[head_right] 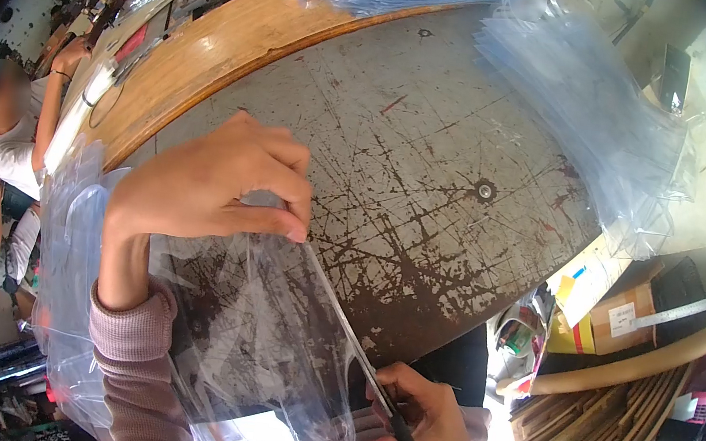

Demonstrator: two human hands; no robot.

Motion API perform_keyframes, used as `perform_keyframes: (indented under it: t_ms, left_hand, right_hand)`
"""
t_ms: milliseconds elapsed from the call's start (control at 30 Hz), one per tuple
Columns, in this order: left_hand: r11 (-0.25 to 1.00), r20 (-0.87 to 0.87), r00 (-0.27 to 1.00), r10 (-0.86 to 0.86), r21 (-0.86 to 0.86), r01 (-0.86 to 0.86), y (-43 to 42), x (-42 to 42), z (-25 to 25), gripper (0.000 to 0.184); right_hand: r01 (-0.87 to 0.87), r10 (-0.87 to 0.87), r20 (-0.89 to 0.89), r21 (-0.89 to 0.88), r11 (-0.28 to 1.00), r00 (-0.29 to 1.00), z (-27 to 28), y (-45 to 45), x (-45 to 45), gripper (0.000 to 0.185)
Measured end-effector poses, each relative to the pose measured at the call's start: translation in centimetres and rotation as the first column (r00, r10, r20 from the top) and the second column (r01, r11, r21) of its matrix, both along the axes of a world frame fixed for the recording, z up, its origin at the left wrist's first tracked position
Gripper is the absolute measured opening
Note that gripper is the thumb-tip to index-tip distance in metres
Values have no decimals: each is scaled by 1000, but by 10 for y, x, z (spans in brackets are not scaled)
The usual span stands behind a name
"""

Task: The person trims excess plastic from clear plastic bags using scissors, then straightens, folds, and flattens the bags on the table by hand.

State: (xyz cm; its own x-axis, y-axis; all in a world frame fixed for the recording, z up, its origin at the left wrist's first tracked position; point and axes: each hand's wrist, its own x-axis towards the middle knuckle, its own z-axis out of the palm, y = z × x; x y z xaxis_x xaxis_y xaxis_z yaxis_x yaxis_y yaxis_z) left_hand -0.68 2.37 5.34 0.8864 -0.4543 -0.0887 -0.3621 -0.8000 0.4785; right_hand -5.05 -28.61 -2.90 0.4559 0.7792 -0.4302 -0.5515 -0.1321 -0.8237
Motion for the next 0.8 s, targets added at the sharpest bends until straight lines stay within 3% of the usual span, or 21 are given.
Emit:
perform_keyframes:
  t_ms: [133, 200, 300, 400, 500, 600, 800]
  left_hand:
    - [1000, -23, 1000, 10, 21, -9, 2, -1, 4, 9]
    - [998, 53, 998, -22, -53, 25, 3, 0, 3, 9]
    - [983, 28, 997, -77, -167, 80, 7, 6, 0, 10]
    - [974, 95, 989, -116, -183, 132, 4, 7, -2, 11]
    - [977, 44, 993, -110, -178, 116, 3, 6, 2, 11]
    - [982, 47, 994, -102, -156, 108, 4, 6, 2, 11]
    - [984, 68, 993, -94, -148, 103, 4, 6, -2, 14]
  right_hand:
    - [18, -18, 2, -27, 999, 1000, 3, 0, 0, 74]
    - [29, -29, 2, -36, 999, 1000, 4, 0, 1, 74]
    - [-24, 24, 21, -36, 999, 999, 4, 0, 3, 75]
    - [-24, 23, 55, 13, 1000, 998, 6, 3, 4, 76]
    - [-75, 76, 62, -9, 997, 995, 9, 6, 4, 79]
    - [51, -51, 14, -5, 999, 999, 19, 16, 1, 87]
    - [-39, 39, 36, -4, 999, 999, 9, 5, 4, 82]
